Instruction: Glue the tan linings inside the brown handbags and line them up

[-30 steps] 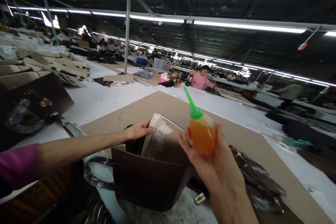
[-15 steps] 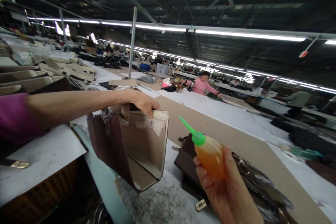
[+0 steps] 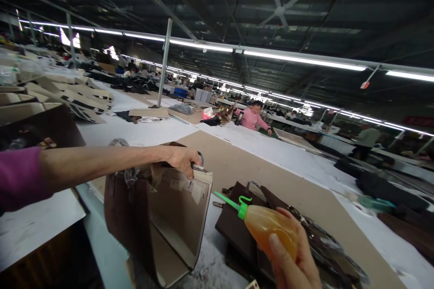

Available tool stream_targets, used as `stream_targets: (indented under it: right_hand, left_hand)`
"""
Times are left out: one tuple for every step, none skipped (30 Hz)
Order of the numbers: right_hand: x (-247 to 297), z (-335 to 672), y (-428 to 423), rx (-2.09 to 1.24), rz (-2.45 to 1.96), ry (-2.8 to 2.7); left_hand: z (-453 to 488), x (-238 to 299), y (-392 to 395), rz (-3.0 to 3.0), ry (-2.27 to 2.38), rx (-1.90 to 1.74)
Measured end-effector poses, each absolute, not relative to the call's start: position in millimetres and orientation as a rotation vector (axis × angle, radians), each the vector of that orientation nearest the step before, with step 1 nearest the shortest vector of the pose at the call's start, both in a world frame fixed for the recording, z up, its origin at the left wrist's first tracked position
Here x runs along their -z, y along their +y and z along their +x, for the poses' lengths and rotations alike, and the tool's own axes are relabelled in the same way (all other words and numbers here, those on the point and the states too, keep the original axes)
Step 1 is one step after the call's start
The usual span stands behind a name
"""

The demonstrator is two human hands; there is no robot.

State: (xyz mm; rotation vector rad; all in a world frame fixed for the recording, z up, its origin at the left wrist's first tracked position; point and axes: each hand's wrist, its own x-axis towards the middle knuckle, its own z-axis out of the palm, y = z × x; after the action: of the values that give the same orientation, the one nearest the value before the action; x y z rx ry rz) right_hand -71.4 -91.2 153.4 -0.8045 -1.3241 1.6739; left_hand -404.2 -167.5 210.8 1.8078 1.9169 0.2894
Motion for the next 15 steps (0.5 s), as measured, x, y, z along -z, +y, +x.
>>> stream_targets:
  right_hand:
    - [-156.3, -73.1, -91.2, -1.629, -0.789, -1.361]
    - [-159.4, -74.8, -90.7, -1.59, -0.774, -1.394]
    - [-162.3, -76.5, -89.5, -1.551, -0.759, -1.426]
    - [-164.5, -78.1, -87.5, -1.513, -0.747, -1.457]
    - [-165.8, -79.6, -84.8, -1.478, -0.738, -1.489]
    - [-166.3, -81.0, -81.6, -1.441, -0.735, -1.518]
    - [-166.0, -82.5, -78.2, -1.403, -0.732, -1.543]
    - [-165.3, -83.9, -74.9, -1.365, -0.726, -1.565]
    - [-164.6, -85.4, -72.0, -1.332, -0.719, -1.586]
    - [-164.3, -86.9, -69.7, -1.3, -0.705, -1.605]
    - [-164.6, -88.5, -68.2, -1.275, -0.687, -1.628]
    - [-165.7, -90.0, -67.6, -1.252, -0.661, -1.656]
    - [-167.6, -91.5, -67.8, -1.234, -0.632, -1.689]
    - [-170.0, -93.1, -68.9, -1.217, -0.602, -1.716]
    - [-172.6, -94.6, -70.7, -1.204, -0.577, -1.739]
  left_hand:
    - [-404.5, -209.6, -167.3, 1.792, 1.914, -0.298]
    - [-404.8, -208.4, -166.9, 1.782, 1.908, -0.309]
    - [-405.2, -207.4, -166.3, 1.777, 1.896, -0.319]
    - [-405.7, -206.5, -165.5, 1.774, 1.88, -0.329]
    - [-406.4, -205.9, -164.5, 1.773, 1.86, -0.339]
    - [-407.1, -205.5, -163.4, 1.772, 1.837, -0.347]
    - [-407.8, -205.4, -162.3, 1.772, 1.815, -0.351]
    - [-408.6, -205.4, -161.2, 1.772, 1.797, -0.351]
    - [-409.3, -205.6, -160.2, 1.775, 1.784, -0.352]
    - [-410.0, -205.9, -159.4, 1.779, 1.774, -0.352]
    - [-410.6, -206.0, -158.7, 1.781, 1.765, -0.352]
    - [-411.1, -206.1, -158.1, 1.783, 1.758, -0.352]
    - [-411.5, -205.9, -157.7, 1.786, 1.749, -0.355]
    - [-411.9, -205.5, -157.4, 1.789, 1.739, -0.358]
    - [-412.3, -205.0, -157.2, 1.792, 1.729, -0.359]
